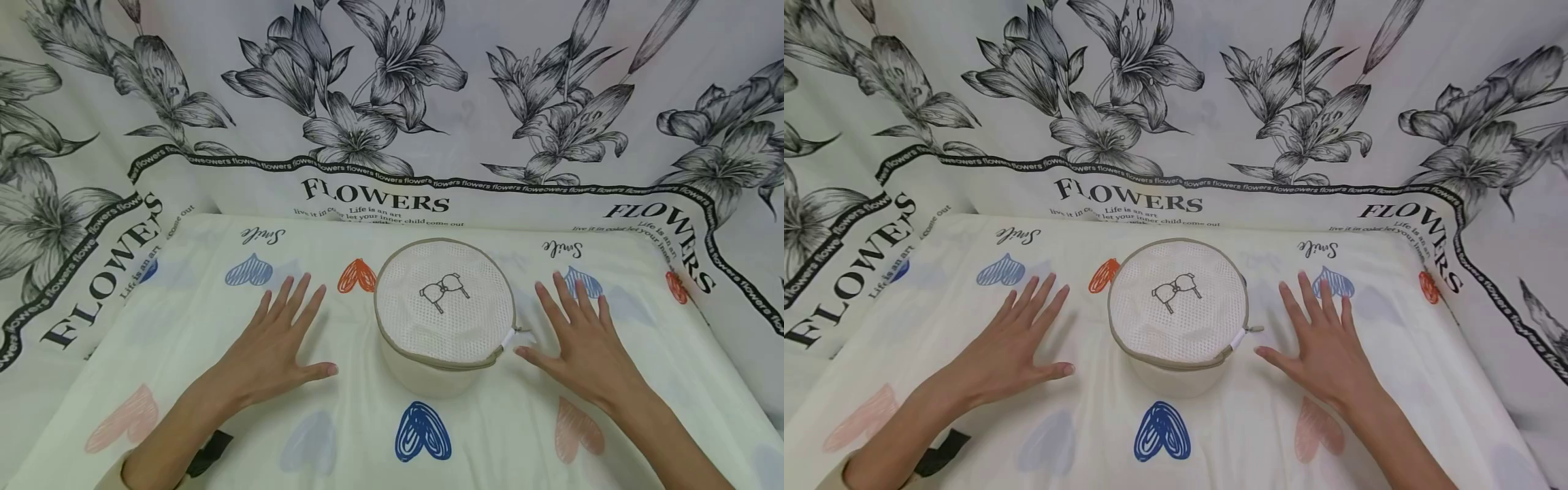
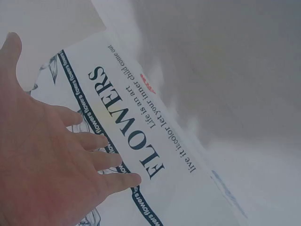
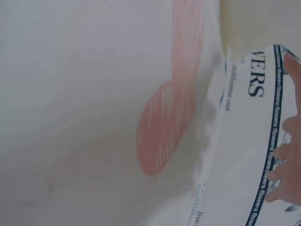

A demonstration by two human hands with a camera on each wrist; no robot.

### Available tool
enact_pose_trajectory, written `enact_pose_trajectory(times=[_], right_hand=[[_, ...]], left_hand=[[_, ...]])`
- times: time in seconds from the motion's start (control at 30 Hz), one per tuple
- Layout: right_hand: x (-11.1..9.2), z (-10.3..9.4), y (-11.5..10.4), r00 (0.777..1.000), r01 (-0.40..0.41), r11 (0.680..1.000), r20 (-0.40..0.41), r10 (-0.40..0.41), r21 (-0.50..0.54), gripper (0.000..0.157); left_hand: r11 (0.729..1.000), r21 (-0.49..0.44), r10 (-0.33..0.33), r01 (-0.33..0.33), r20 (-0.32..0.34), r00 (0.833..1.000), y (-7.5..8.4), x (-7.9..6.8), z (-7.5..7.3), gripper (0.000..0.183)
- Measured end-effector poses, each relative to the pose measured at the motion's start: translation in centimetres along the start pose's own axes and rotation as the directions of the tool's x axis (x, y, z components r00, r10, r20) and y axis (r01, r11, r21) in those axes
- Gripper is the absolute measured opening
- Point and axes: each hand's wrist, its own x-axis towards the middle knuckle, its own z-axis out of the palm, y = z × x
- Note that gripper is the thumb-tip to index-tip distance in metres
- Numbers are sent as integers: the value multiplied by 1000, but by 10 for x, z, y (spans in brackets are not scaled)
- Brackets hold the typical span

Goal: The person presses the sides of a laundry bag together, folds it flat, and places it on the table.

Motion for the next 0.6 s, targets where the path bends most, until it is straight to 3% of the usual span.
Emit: enact_pose_trajectory(times=[0.33,0.6], right_hand=[[1,-11,-5,1000,1,1000,16,-2,31,95],[3,-26,-8,997,82,991,-20,-81,107,101]], left_hand=[[1000,0,15,-15,1,1000,5,3,-8,105],[997,-78,-2,5,33,999,13,5,-17,109]])
